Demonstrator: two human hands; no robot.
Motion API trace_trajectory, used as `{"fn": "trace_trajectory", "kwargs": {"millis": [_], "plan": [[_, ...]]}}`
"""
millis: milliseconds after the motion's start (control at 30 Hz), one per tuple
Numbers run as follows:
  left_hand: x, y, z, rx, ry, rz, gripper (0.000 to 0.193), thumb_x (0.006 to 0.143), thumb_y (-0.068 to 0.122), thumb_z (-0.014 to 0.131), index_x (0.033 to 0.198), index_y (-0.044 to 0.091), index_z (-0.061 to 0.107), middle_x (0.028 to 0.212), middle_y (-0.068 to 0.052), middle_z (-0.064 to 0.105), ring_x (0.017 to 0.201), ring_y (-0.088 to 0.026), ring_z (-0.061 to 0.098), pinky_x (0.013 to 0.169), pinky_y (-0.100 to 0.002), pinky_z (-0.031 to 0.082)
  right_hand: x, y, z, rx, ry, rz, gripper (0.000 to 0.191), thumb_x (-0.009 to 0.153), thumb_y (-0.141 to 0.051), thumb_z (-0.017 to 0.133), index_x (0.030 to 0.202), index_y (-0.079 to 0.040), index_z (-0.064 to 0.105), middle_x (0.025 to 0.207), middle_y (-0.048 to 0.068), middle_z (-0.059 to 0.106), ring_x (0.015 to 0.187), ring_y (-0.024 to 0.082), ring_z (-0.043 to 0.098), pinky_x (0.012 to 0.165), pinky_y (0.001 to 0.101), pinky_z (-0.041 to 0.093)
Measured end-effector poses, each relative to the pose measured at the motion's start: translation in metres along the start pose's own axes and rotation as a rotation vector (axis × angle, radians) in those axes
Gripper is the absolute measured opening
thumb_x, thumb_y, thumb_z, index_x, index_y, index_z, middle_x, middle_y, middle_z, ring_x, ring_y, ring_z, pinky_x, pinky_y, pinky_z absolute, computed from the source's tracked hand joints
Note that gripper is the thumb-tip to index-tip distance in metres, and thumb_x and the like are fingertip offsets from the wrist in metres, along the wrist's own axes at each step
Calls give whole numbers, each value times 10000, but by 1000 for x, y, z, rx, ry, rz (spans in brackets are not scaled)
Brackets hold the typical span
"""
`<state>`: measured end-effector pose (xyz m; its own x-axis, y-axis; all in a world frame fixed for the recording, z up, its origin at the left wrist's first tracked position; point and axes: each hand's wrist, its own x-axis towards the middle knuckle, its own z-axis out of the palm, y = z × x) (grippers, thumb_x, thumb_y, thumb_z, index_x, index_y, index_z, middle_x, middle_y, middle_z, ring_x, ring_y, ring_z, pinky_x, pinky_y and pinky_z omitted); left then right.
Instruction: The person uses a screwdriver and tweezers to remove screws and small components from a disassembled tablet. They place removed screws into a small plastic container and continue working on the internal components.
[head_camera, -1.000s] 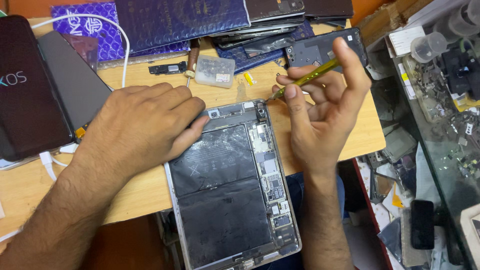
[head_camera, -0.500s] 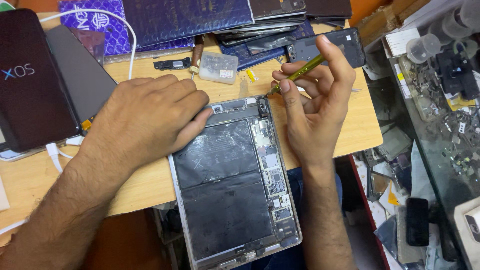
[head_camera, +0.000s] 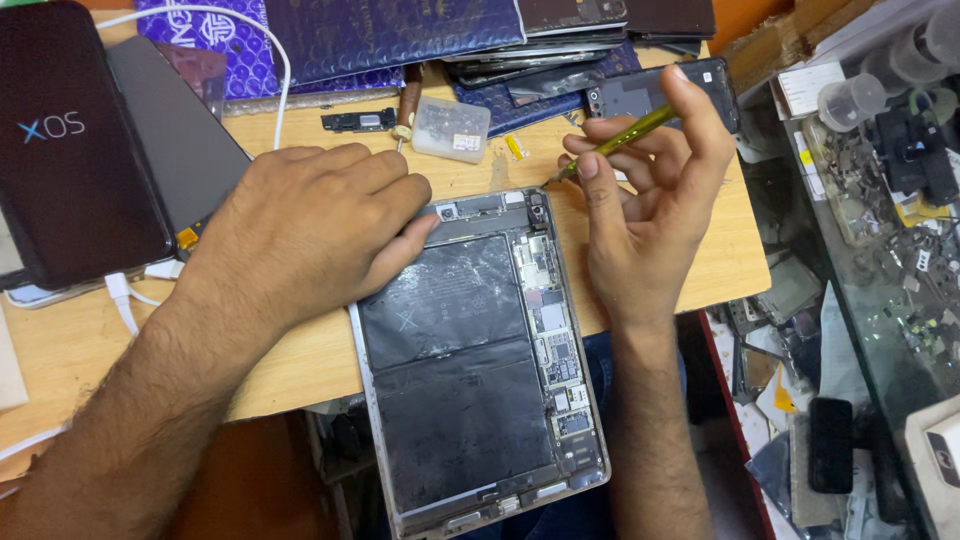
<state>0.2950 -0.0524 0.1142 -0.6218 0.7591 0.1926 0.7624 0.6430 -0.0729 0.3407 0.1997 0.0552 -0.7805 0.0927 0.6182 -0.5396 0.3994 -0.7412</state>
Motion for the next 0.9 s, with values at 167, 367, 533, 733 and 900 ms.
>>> {"fn": "trace_trajectory", "kwargs": {"millis": [167,367,533,733,900], "plan": [[0,1,0,-9,-6,-2,299,1003,374,611,882,117,705,790,-24,682,773,-176,711,684,-383,599,1,-4,0,7,-21,56,599,1126,113,620,1562,-82,259,1258,176,645,1169,228,729,981,297,669],[1,1,0,-16,-38,-8,309,965,399,638,882,109,705,815,-33,684,799,-187,714,687,-388,599,-2,-5,-3,47,24,39,576,1159,117,627,1549,-94,258,1270,175,634,1155,223,722,1032,328,657],[2,0,1,-27,-20,4,317,961,411,651,873,111,701,817,-35,677,807,-194,712,695,-387,597,-5,-3,-6,170,88,134,578,1145,100,641,1553,-65,266,1238,154,633,1089,199,708,995,329,656],[3,1,4,-32,18,9,308,956,400,673,871,106,701,811,-31,670,809,-202,707,692,-390,589,-9,3,-8,149,84,103,566,1162,114,647,1564,-52,285,1261,151,621,1054,176,671,975,313,628],[4,-1,6,17,19,10,312,966,402,677,850,112,699,795,-26,666,788,-200,700,686,-384,583,-13,6,-13,123,81,106,568,1159,125,635,1578,-35,287,1228,162,635,1006,167,677,938,294,658]]}}
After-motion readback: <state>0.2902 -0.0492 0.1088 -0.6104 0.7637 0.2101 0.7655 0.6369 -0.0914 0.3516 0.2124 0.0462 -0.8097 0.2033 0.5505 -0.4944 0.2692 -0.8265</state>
